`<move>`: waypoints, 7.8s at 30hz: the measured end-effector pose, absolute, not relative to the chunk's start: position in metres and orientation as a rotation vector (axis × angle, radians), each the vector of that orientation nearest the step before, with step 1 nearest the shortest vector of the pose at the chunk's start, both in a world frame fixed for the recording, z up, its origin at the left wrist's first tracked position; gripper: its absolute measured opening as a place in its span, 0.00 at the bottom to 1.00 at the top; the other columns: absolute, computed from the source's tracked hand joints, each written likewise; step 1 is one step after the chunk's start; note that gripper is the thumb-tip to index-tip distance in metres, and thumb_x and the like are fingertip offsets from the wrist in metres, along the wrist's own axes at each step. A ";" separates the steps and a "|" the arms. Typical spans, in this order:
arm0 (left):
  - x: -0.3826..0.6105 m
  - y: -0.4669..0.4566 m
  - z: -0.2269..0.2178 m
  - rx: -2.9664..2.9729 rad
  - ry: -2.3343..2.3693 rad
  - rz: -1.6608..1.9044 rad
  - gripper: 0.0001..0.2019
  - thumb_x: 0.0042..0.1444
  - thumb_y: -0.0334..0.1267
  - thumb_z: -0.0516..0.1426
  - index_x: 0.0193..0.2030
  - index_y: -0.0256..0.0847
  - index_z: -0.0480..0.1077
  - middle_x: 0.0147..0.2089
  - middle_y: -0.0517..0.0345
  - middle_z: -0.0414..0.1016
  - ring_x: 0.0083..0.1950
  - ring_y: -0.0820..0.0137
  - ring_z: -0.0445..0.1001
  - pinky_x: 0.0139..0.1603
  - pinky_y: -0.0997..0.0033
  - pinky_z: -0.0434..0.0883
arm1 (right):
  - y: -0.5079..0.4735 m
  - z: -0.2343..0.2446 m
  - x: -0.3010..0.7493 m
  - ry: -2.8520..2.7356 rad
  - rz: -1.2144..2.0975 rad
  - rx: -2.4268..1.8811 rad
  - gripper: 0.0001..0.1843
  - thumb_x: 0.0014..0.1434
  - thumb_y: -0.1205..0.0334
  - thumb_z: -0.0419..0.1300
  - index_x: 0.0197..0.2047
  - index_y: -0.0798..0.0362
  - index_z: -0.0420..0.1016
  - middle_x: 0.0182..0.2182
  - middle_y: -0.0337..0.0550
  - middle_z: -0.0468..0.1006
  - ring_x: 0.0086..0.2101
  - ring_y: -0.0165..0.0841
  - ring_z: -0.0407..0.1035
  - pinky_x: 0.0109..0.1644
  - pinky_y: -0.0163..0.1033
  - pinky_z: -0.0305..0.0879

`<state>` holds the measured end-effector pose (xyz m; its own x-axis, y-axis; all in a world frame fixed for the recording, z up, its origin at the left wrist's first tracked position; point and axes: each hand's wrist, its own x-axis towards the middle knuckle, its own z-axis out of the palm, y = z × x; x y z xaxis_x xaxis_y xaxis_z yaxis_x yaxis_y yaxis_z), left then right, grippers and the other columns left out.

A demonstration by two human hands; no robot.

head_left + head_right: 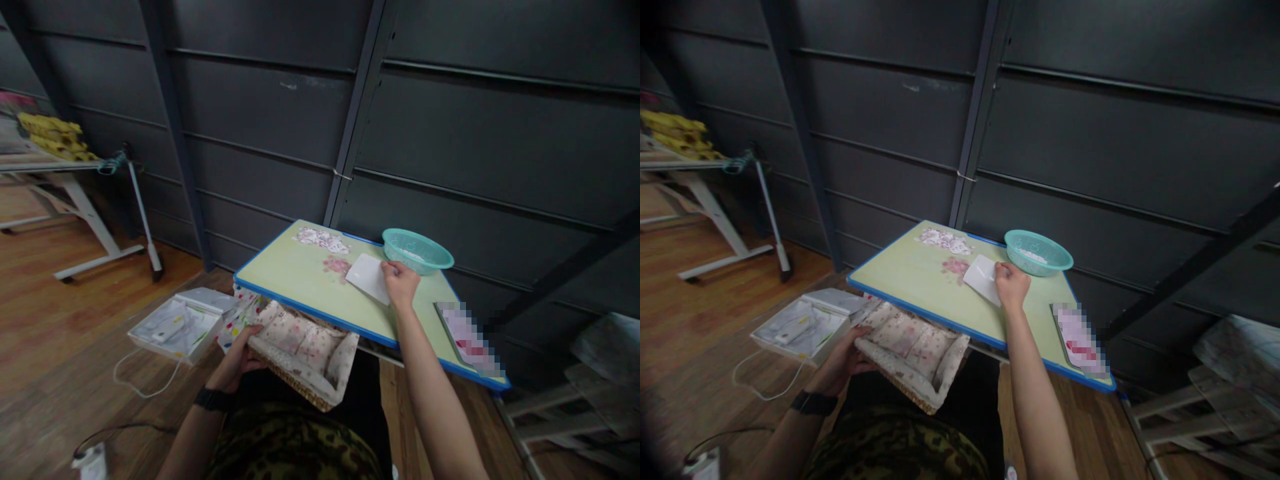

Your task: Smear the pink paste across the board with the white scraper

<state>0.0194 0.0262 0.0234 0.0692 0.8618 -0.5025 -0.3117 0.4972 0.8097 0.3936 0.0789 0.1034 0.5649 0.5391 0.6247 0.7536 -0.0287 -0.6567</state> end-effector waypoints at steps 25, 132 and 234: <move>0.023 0.026 0.026 0.568 1.206 0.961 0.11 0.56 0.42 0.61 0.43 0.41 0.71 0.31 0.55 0.79 0.28 0.62 0.79 0.28 0.62 0.81 | 0.080 0.107 0.392 -1.129 -0.124 -1.662 0.26 0.52 0.42 0.58 0.31 0.55 0.86 0.29 0.55 0.85 0.33 0.48 0.76 0.43 0.49 0.68; 0.023 0.024 0.028 0.588 1.190 0.962 0.11 0.58 0.43 0.61 0.44 0.41 0.72 0.32 0.56 0.80 0.28 0.62 0.80 0.28 0.63 0.80 | 0.081 0.091 0.361 -1.327 -0.236 -1.559 0.28 0.65 0.36 0.54 0.38 0.50 0.86 0.34 0.54 0.87 0.31 0.44 0.79 0.37 0.43 0.68; 0.023 0.023 0.026 0.596 1.198 0.997 0.15 0.56 0.44 0.63 0.47 0.40 0.73 0.35 0.54 0.81 0.31 0.62 0.80 0.30 0.63 0.81 | 0.086 0.089 0.343 -1.379 0.632 -1.419 0.31 0.39 0.31 0.73 0.30 0.53 0.81 0.25 0.43 0.80 0.26 0.35 0.69 0.27 0.37 0.60</move>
